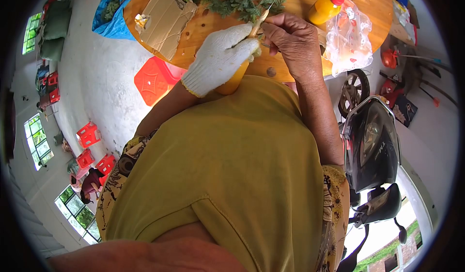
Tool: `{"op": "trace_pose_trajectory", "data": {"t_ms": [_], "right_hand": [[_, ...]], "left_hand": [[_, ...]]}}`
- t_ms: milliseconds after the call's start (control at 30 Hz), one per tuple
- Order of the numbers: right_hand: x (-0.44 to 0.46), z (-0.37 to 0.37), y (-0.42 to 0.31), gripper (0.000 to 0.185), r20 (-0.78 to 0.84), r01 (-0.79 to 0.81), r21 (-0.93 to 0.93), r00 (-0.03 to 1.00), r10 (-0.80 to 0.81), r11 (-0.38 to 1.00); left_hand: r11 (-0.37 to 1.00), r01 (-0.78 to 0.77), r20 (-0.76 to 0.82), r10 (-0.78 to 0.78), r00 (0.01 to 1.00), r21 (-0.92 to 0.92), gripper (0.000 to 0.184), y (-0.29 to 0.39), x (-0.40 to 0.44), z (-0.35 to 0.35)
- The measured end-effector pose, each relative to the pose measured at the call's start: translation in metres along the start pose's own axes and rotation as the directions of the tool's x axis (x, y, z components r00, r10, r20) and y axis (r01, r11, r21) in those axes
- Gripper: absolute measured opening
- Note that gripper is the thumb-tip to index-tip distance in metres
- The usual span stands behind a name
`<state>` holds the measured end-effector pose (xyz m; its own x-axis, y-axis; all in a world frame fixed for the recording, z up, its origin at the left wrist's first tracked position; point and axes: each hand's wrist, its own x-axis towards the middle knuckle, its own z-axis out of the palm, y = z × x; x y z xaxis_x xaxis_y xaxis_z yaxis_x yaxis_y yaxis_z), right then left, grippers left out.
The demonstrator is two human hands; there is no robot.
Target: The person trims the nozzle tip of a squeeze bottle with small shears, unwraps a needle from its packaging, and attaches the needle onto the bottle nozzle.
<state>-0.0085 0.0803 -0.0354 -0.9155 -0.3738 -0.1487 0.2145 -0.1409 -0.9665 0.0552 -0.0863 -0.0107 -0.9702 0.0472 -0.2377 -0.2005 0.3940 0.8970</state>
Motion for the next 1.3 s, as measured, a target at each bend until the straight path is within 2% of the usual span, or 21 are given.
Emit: {"op": "trace_pose_trajectory", "data": {"t_ms": [133, 233, 333, 367, 433, 533, 600, 633, 733, 833, 933, 1033, 1133, 1233, 1300], "right_hand": [[0.0, 0.002, 0.002, 0.006, -0.022, 0.02, 0.009, 1.0, -0.02, 1.0], [0.0, 0.004, 0.001, 0.007, -0.049, 0.035, 0.022, 0.998, -0.034, 0.999], [-0.002, 0.008, -0.001, 0.008, -0.016, 0.043, 0.119, 0.999, -0.042, 0.992], [-0.003, 0.008, -0.001, 0.008, 0.004, 0.038, 0.164, 0.999, -0.039, 0.986], [0.0, 0.007, 0.001, 0.009, -0.061, 0.035, 0.167, 0.998, -0.025, 0.985], [0.005, -0.001, 0.001, 0.011, -0.072, 0.004, 0.152, 0.997, 0.007, 0.988], [0.007, -0.005, 0.001, 0.012, -0.014, 0.019, 0.109, 1.0, -0.017, 0.994], [0.005, -0.001, 0.001, 0.01, -0.019, 0.029, 0.084, 0.999, -0.028, 0.996], [0.004, 0.007, -0.002, 0.009, 0.003, 0.075, 0.035, 0.997, -0.075, 0.997], [0.005, 0.002, 0.002, 0.012, 0.011, 0.038, -0.016, 0.999, -0.038, 0.999], [0.001, 0.009, -0.009, 0.013, 0.055, 0.056, -0.009, 0.997, -0.056, 0.998], [0.0, 0.01, -0.007, 0.015, 0.037, 0.093, -0.011, 0.995, -0.093, 0.996], [-0.001, 0.008, -0.007, 0.014, 0.036, 0.063, 0.002, 0.997, -0.063, 0.998], [-0.003, 0.007, -0.004, 0.012, 0.056, 0.09, 0.076, 0.994, -0.094, 0.993], [-0.003, 0.006, -0.005, 0.011, 0.039, 0.062, 0.063, 0.997, -0.064, 0.996]], "left_hand": [[0.994, -0.037, -0.04, 0.041, 0.998, 0.106, 0.024, 0.0, -0.003, 0.003], [0.994, -0.038, -0.064, 0.045, 0.997, 0.105, 0.024, 0.001, -0.002, 0.004], [0.994, 0.028, -0.055, -0.023, 0.998, 0.103, 0.026, 0.006, 0.002, 0.0], [1.0, 0.03, -0.064, -0.03, 0.997, 0.003, 0.026, 0.005, 0.002, 0.0], [0.981, 0.026, -0.078, -0.042, 0.996, -0.195, 0.026, 0.002, 0.004, -0.004], [0.825, 0.165, 0.057, -0.16, 0.986, -0.54, 0.023, 0.012, -0.002, -0.012], [0.721, 0.176, 0.104, -0.143, 0.984, -0.67, 0.019, 0.016, -0.006, -0.012], [0.659, 0.186, 0.129, -0.135, 0.982, -0.728, 0.018, 0.017, -0.007, -0.012], [0.619, 0.171, 0.143, -0.094, 0.985, -0.767, 0.018, 0.012, -0.007, -0.012], [0.602, 0.184, 0.15, -0.107, 0.983, -0.777, 0.018, 0.015, -0.009, -0.013], [0.671, 0.194, 0.13, -0.145, 0.981, -0.716, 0.018, 0.021, -0.009, -0.013], [0.777, 0.169, 0.041, -0.182, 0.982, -0.606, 0.02, 0.019, -0.007, -0.01], [0.934, 0.034, -0.099, -0.074, 0.992, -0.356, 0.023, 0.01, -0.004, -0.006], [0.992, -0.027, -0.2, 0.003, 0.98, -0.122, 0.022, 0.01, -0.003, -0.005], [0.997, -0.076, -0.238, 0.076, 0.968, 0.011, 0.021, 0.008, -0.003, -0.003]]}}
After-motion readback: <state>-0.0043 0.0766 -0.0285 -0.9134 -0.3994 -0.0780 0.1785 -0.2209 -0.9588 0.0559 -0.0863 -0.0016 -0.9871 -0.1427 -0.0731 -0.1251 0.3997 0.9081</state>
